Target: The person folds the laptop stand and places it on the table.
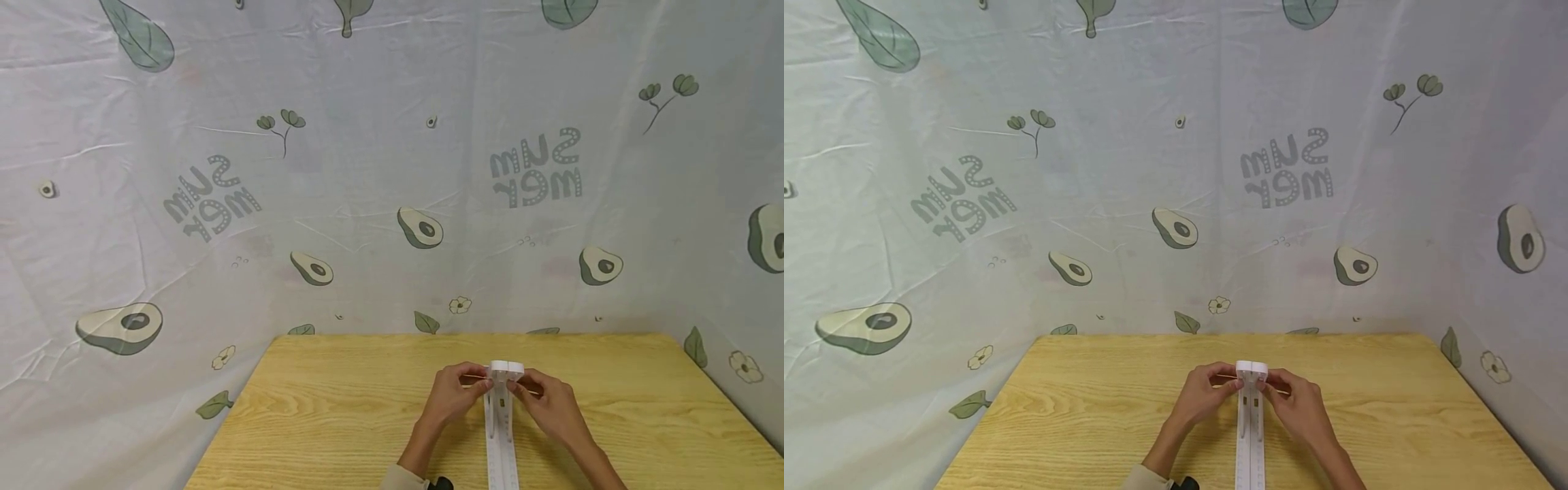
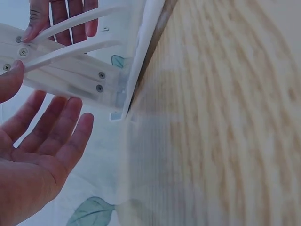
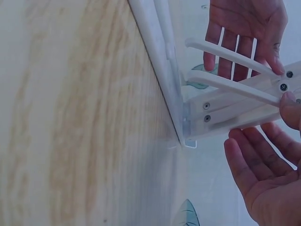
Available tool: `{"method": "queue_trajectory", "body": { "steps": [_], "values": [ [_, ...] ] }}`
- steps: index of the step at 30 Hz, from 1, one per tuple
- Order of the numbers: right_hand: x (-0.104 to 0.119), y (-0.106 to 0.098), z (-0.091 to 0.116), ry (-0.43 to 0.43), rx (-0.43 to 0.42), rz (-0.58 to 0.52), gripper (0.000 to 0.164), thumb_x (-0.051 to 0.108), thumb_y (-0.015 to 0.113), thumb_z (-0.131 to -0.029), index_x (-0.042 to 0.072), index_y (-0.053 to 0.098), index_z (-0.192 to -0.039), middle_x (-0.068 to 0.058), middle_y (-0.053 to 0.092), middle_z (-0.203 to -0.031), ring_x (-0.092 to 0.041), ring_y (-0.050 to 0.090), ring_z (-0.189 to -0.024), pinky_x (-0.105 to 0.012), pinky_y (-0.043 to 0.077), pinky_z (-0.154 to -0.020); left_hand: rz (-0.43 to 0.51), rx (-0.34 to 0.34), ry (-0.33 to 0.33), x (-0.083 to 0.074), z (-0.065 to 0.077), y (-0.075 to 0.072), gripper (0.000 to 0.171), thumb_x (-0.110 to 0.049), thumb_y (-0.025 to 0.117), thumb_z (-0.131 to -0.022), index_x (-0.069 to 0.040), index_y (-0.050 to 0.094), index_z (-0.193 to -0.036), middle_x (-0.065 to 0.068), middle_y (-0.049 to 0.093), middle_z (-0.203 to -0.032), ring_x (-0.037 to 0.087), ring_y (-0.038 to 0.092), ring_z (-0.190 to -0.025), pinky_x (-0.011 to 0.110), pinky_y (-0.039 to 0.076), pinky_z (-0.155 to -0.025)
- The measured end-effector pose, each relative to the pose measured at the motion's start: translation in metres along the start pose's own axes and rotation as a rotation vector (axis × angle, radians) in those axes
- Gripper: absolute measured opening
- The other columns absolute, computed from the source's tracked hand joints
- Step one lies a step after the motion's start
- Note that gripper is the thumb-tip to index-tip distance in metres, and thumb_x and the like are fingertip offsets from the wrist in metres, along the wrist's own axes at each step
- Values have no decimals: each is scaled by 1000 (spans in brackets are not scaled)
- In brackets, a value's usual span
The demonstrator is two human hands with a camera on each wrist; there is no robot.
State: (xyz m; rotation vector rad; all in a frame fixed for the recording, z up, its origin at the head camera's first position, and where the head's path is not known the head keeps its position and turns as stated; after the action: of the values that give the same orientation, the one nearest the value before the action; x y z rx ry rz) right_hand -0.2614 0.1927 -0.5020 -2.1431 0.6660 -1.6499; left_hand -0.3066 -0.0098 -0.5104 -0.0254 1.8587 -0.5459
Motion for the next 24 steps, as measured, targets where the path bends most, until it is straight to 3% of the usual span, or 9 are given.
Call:
{"method": "queue_trajectory", "body": {
  "steps": [15, 24],
  "values": [
    [1, 2, -7, -55, -64, 27, 19, 29, 73, -104, 13, 78, -114, -10, 83, -112, -32, 80, -106, -38, 67, -86, -29, -49, 11, -3, -6, -1, 23, -25, 78, -101, -7, 81, -113, 9, 82, -112, 17, 80, -98, 22, 62, -82],
    [2, 2, -7, -31, -34, 21, 16, 24, 73, -104, 14, 77, -115, -10, 82, -114, -33, 80, -108, -37, 67, -85, -20, -72, 10, -1, -7, 2, 14, -19, 80, -98, -9, 80, -108, 7, 82, -108, 20, 80, -98, 22, 62, -81]
  ]
}}
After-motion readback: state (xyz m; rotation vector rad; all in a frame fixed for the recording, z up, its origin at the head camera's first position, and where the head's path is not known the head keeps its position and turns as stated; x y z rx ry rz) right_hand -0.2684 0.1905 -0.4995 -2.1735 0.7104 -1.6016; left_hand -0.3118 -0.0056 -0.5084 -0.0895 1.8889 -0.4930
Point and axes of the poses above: each hand's wrist, its own z-axis away from the middle knuckle, its own y-axis out of the palm, x = y × z, the point moved 3 cm from there along -z, towards the middle knuckle
